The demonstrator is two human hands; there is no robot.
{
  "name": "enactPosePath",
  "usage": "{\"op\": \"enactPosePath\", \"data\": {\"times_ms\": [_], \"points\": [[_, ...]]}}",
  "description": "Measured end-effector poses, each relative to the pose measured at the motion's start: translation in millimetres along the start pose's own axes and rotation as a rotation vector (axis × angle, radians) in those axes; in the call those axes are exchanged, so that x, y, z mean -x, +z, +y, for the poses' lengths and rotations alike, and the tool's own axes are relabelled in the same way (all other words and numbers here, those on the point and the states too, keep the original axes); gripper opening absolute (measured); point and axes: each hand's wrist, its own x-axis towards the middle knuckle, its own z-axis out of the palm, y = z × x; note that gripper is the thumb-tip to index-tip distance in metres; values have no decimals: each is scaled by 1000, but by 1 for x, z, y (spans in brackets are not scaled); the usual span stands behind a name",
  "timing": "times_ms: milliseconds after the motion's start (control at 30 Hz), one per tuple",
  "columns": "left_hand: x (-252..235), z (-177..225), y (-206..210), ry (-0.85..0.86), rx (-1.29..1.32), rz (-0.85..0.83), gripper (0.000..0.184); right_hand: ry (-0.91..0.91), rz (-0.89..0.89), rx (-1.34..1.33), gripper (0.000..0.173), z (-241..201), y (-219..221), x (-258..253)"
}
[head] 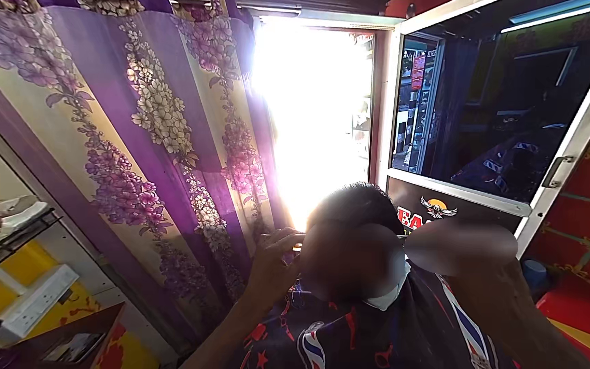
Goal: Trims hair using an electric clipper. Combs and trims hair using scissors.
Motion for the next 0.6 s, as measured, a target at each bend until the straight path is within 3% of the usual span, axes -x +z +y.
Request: {"op": "enactPosePath", "data": {"times_ms": [167,467,600], "points": [[-2,-1,7,124,-81,117,18,-34,-17,54,47,-13,2,-4],[-3,-5,9,218,-100,182,16,-63,3,63,31,-25,-3,-9],[-4,-6,10,230,-100,194,16,-33,7,91,40,-25,-5,-9]]}}
